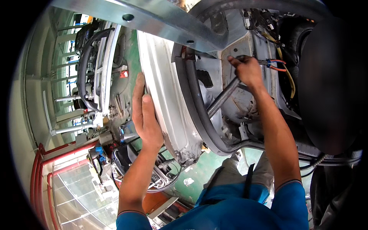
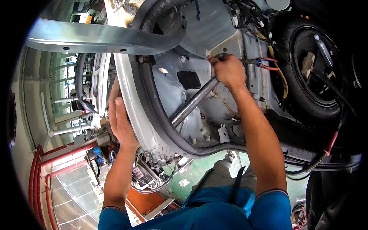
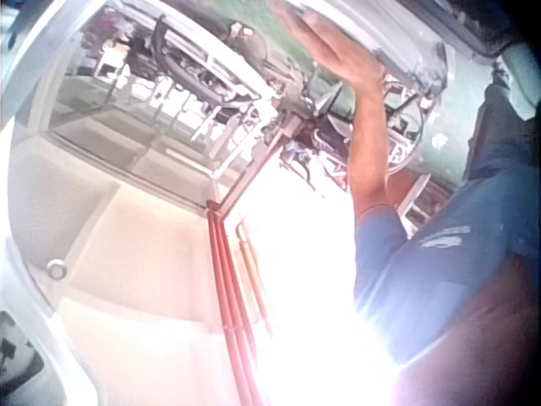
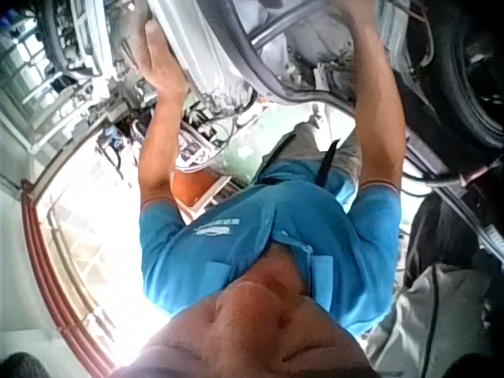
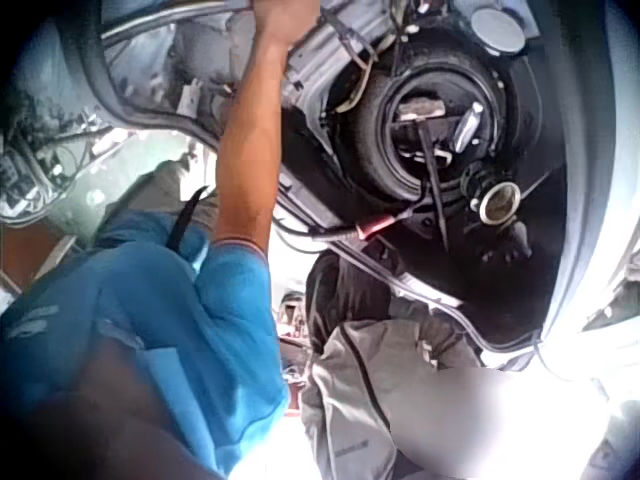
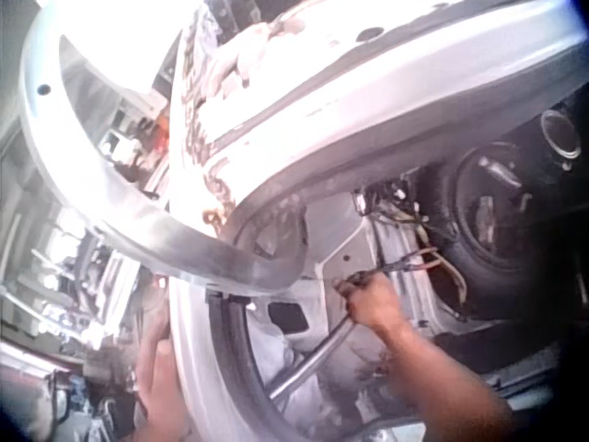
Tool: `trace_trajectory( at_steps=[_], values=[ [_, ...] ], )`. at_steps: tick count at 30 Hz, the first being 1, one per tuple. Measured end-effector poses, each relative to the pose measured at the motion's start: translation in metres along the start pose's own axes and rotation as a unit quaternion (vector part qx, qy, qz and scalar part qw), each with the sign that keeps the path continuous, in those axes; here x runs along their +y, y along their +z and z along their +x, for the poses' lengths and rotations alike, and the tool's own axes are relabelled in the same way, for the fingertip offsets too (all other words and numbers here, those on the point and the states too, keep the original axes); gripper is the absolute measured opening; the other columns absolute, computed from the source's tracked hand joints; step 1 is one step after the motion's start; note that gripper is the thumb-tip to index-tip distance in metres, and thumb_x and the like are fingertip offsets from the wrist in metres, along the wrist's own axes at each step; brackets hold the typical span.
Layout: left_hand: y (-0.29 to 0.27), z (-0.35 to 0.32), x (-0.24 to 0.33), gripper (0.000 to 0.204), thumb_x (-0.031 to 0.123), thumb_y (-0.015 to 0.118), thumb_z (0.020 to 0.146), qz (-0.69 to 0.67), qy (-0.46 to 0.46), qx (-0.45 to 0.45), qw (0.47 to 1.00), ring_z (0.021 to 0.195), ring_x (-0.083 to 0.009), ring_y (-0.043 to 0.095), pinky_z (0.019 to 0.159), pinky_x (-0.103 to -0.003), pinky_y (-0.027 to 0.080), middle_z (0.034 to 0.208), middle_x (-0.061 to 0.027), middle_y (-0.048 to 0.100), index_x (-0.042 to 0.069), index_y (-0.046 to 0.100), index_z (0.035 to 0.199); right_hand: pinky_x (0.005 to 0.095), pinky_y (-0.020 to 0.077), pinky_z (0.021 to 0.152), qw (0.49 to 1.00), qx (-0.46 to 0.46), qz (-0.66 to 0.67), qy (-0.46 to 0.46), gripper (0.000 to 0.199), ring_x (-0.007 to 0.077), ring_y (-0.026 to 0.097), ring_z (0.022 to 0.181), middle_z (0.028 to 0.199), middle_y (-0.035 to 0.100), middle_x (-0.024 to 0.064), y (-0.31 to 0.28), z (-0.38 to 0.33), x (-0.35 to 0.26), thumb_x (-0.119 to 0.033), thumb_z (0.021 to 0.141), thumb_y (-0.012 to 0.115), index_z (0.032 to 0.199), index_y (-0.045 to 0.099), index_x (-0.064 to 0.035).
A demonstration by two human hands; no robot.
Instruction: The person welds the inner metal frame of a car trunk using a welding torch, then uses a hammer to tap and align the welded area. The person repeats welding and hammering on the same section of the trunk frame.
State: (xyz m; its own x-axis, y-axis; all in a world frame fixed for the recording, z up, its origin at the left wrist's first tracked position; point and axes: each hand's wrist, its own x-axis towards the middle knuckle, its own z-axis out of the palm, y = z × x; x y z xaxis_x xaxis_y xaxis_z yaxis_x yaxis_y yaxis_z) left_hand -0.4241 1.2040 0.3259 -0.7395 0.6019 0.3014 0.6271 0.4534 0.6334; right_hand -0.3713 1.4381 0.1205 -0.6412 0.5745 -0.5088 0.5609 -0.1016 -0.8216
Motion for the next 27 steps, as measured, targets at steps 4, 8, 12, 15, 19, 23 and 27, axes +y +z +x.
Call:
trace_trajectory(
  at_steps=[4, 8, 12, 15, 19, 23, 27],
  values=[
    [-0.002, -0.005, 0.0, 0.054, 0.028, 0.039, 0.111, -0.01, -0.012, 0.004, 1.0, 0.143, -0.0303, 0.042, 0.12, -0.041, 0.028, 0.154, -0.0233, 0.044, -0.011, 0.04, 0.15, 0.046, 0.0521, 0.082, 1.0, 0.001, 0.023, -0.02, 0.053, 0.0426, 0.07, 0.089, 0.081, 0.07, 0.0242, -0.029, -0.02, 0.009, -0.051, 0.09, 0.07, 0.091, 0.074, 0.0011],
    [0.012, -0.002, 0.016, 0.057, 0.034, 0.036, 0.111, -0.041, -0.064, 0.045, 0.996, 0.136, -0.0257, 0.047, 0.115, -0.037, 0.032, 0.149, -0.0197, 0.049, -0.008, 0.043, 0.149, 0.0468, 0.0524, 0.08, 0.996, 0.006, 0.011, -0.083, 0.054, 0.0439, 0.069, 0.088, 0.082, 0.069, 0.0271, -0.031, -0.013, 0.003, -0.05, 0.09, 0.07, 0.091, 0.073, 0.0036],
    [0.023, 0.003, 0.025, 0.061, 0.038, 0.038, 0.109, -0.023, -0.079, 0.052, 0.995, 0.133, -0.0242, 0.049, 0.114, -0.036, 0.034, 0.148, -0.018, 0.051, -0.008, 0.044, 0.148, 0.0478, 0.053, 0.085, 0.995, -0.024, -0.049, -0.085, 0.05, 0.0423, 0.069, 0.098, 0.094, 0.072, 0.0252, -0.015, 0.0, -0.021, -0.051, 0.09, 0.068, 0.099, 0.075, -0.0021],
    [0.015, 0.002, 0.02, 0.06, 0.036, 0.04, 0.109, -0.009, -0.074, 0.043, 0.996, 0.137, -0.0261, 0.047, 0.116, -0.037, 0.032, 0.15, -0.0193, 0.049, -0.009, 0.042, 0.149, 0.0484, 0.0526, 0.089, 0.995, -0.058, -0.064, -0.056, 0.047, 0.04, 0.068, 0.105, 0.103, 0.074, 0.0208, -0.005, 0.003, -0.029, -0.052, 0.091, 0.067, 0.106, 0.076, -0.0085],
    [0.003, 0.0, 0.005, 0.058, 0.032, 0.041, 0.11, -0.027, -0.051, 0.016, 0.998, 0.14, -0.0277, 0.045, 0.118, -0.04, 0.031, 0.153, -0.0216, 0.047, -0.011, 0.04, 0.15, 0.0482, 0.0526, 0.09, 0.994, -0.067, -0.063, -0.056, 0.045, 0.041, 0.068, 0.106, 0.104, 0.074, 0.0215, 0.01, 0.01, -0.02, -0.048, 0.09, 0.067, 0.108, 0.076, -0.0085],
    [0.001, -0.004, 0.003, 0.057, 0.031, 0.042, 0.11, -0.031, -0.054, 0.021, 0.998, 0.14, -0.0275, 0.045, 0.118, -0.039, 0.03, 0.152, -0.0218, 0.047, -0.011, 0.041, 0.149, 0.048, 0.0524, 0.089, 0.997, -0.068, -0.032, -0.035, 0.041, 0.0419, 0.068, 0.103, 0.101, 0.073, 0.0227, 0.012, 0.005, -0.019, -0.042, 0.087, 0.069, 0.105, 0.076, -0.0063],
    [0.011, -0.005, 0.008, 0.057, 0.03, 0.043, 0.11, -0.067, -0.074, 0.051, 0.994, 0.136, -0.024, 0.048, 0.115, -0.036, 0.034, 0.151, -0.0196, 0.048, -0.01, 0.041, 0.149, 0.0475, 0.0514, 0.085, 0.997, -0.059, 0.021, -0.038, 0.04, 0.0433, 0.068, 0.094, 0.093, 0.072, 0.0255, 0.019, 0.008, -0.01, -0.038, 0.085, 0.069, 0.097, 0.074, -0.0005]
  ],
)
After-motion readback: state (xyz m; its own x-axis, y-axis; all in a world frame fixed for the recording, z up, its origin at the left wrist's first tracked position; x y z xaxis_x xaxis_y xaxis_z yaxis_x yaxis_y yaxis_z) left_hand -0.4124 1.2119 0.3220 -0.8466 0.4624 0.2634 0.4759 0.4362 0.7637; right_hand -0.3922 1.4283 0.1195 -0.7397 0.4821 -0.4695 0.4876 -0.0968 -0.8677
